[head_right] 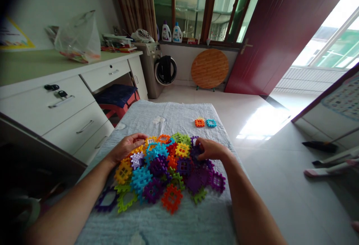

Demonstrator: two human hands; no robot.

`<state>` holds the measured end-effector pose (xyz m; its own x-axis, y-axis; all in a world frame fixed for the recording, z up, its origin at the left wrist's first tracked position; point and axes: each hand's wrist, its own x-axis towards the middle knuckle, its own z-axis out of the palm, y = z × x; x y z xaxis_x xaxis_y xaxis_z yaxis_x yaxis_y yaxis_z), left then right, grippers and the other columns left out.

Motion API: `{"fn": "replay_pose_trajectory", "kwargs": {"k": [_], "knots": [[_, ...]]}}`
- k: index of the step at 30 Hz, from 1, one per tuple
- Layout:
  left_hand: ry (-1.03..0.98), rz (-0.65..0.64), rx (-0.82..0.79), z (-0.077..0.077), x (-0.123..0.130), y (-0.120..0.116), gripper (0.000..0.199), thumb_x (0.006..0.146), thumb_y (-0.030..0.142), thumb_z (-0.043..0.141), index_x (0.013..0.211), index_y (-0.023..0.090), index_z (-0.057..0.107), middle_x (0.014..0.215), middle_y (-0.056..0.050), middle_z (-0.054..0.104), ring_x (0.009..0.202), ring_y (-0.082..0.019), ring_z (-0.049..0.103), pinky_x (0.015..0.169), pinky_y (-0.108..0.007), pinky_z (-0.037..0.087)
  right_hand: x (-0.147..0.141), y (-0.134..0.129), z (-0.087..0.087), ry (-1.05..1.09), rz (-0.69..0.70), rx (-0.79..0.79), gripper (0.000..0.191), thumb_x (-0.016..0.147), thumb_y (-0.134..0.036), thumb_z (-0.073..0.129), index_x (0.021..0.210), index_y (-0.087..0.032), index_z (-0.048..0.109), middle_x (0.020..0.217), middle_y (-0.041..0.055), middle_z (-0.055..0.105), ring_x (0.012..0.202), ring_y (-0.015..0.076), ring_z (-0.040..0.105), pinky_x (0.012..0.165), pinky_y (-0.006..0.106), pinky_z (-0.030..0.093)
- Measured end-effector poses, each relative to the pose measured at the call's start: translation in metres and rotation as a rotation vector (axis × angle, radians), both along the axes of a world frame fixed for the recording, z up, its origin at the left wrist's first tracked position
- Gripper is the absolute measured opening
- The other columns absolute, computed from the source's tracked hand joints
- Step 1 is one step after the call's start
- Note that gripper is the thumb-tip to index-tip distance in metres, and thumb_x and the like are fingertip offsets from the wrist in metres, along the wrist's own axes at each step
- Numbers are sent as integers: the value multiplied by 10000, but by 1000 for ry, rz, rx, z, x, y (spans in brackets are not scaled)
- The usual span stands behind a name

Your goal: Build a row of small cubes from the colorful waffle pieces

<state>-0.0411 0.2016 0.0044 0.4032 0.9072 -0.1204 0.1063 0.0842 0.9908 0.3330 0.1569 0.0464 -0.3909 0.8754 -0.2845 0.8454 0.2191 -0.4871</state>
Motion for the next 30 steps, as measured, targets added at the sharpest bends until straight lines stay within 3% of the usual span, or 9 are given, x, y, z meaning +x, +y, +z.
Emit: {"fn": "replay_pose_trajectory", "kwargs": {"k": [5, 9, 12, 14, 21, 24, 28, 30], "knots": [[7, -5, 9, 0, 0, 1, 477, 726, 488, 658, 1062, 158, 579, 977, -94, 691, 867, -248, 658, 757, -367, 522, -6, 1, -2, 168, 13, 45, 273, 649, -169, 585, 921, -190, 576, 679, -49, 536, 594, 96, 444, 533, 214, 326], [18, -7, 19, -1, 0, 1, 465, 727, 482, 659, 1055, 161, 585, 991, -91, 689, 874, -244, 656, 757, -359, 520, -12, 5, -3, 498, -133, 14, 122, 691, -181, 550, 812, -175, 569, 646, -42, 528, 571, 89, 470, 529, 214, 368], [12, 3, 31, -1, 0, 1, 446, 721, 472, 666, 1040, 167, 597, 976, -82, 694, 867, -239, 656, 756, -351, 515, -23, 7, -8, 750, -272, 20, 186, 721, -238, 575, 896, -179, 550, 661, -35, 543, 574, 97, 509, 540, 227, 411], [17, 5, 38, 0, 0, 1, 440, 717, 467, 670, 1030, 164, 600, 963, -82, 695, 857, -238, 655, 752, -350, 513, -33, 7, -12, 820, -294, 39, 257, 752, -267, 572, 996, -193, 537, 658, -41, 544, 571, 101, 517, 546, 232, 426], [5, 1, 25, 3, 1, 0, 435, 714, 459, 677, 1021, 160, 604, 948, -81, 695, 827, -229, 656, 727, -341, 512, -56, 6, -16, 452, -134, 399, 238, 866, -378, 489, 932, -204, 636, 899, 50, 575, 798, 156, 551, 725, 281, 445], [21, 6, 29, 3, 1, 0, 447, 715, 474, 673, 1029, 163, 607, 970, -81, 695, 848, -233, 655, 739, -344, 513, -49, 8, -16, 387, -211, 473, 279, 885, -373, 442, 994, -200, 633, 886, 51, 580, 786, 162, 552, 734, 283, 435], [19, 5, 38, 2, 0, 1, 453, 713, 469, 679, 1036, 159, 606, 994, -86, 691, 873, -235, 652, 755, -341, 513, -24, 14, -14, 326, -365, 461, 297, 867, -361, 458, 1054, -184, 605, 760, 22, 601, 686, 159, 535, 653, 272, 415], [3, -6, 31, 1, 0, 1, 437, 722, 452, 678, 1035, 157, 600, 982, -84, 690, 867, -231, 652, 755, -340, 511, -11, 16, -14, 266, -363, 429, 288, 851, -342, 472, 1044, -180, 612, 728, 14, 598, 641, 149, 515, 621, 268, 402]]}}
